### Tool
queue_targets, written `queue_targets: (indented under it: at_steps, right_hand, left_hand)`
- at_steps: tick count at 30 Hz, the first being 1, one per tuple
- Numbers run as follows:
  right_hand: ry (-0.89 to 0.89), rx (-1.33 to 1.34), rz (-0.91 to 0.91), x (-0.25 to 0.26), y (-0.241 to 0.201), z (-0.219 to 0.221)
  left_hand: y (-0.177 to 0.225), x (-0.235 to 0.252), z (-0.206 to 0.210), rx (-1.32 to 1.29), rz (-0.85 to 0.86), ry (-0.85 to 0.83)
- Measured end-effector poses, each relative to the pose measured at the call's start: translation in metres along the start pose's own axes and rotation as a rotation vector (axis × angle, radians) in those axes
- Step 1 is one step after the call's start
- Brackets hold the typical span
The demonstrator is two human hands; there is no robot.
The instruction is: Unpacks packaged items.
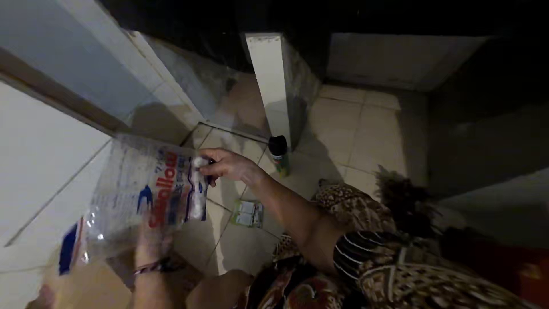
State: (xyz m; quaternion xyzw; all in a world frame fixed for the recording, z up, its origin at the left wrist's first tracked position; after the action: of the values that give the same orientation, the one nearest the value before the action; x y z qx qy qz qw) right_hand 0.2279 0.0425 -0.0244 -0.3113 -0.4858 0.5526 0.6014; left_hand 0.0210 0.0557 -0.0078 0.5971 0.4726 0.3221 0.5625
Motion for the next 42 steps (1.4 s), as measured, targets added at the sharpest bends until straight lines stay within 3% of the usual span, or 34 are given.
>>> queue_targets:
  at_steps: [3, 4, 5, 9, 12, 17, 21, 26, 33, 42]
  right_hand:
    - [-0.046, -0.05, 0.008, -0.002, 0.01, 0.0]
    - [-0.052, -0.037, 0.027, -0.003, 0.016, -0.002]
    - [-0.059, -0.017, 0.057, -0.003, 0.024, -0.005]
    - [-0.022, 0.037, 0.141, -0.004, 0.052, -0.014]
    - [0.101, 0.009, 0.201, -0.007, 0.049, -0.017]
    - [0.342, 0.029, 0.313, 0.0, 0.065, -0.054]
    - [0.255, -0.069, 0.284, 0.004, 0.055, -0.052]
    - [0.167, -0.265, 0.286, 0.006, 0.044, -0.023]
    - [0.176, -0.487, 0.324, 0.008, 0.038, -0.016]
    - [0.196, -0.201, 0.329, 0.007, 0.055, -0.027]
  left_hand:
    - [-0.038, 0.01, 0.074, -0.469, -0.163, -0.68]
    - [-0.043, 0.011, 0.093, -0.56, -0.171, -0.829]
    - [-0.045, 0.011, 0.104, -0.643, -0.151, -0.852]
    - [-0.064, 0.019, 0.11, -0.954, -0.139, -0.438]
    - [-0.076, 0.026, 0.087, -0.889, -0.194, -0.154]
    - [-0.102, 0.046, 0.032, -0.741, -0.106, 0.083]
    - [-0.116, 0.052, 0.008, -0.686, -0.138, 0.272]
    - [-0.126, 0.056, 0.002, -0.629, -0.135, 0.305]
    - [-0.13, 0.054, -0.008, -0.651, -0.2, 0.299]
    - [-0.132, 0.048, -0.017, -0.842, -0.177, 0.053]
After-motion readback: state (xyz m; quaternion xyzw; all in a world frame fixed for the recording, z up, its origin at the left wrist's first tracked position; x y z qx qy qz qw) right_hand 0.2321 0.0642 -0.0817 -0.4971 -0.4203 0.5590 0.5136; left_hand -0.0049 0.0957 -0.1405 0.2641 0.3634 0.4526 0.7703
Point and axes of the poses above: each hand's wrist, its own x-axis towards the middle knuckle, its own z-axis out of the palm, y = z × x, the point moved 6 cm from there along x, towards the middle knuckle, and after that the axes turned 1 degree about -z, right-handed, at the moved point
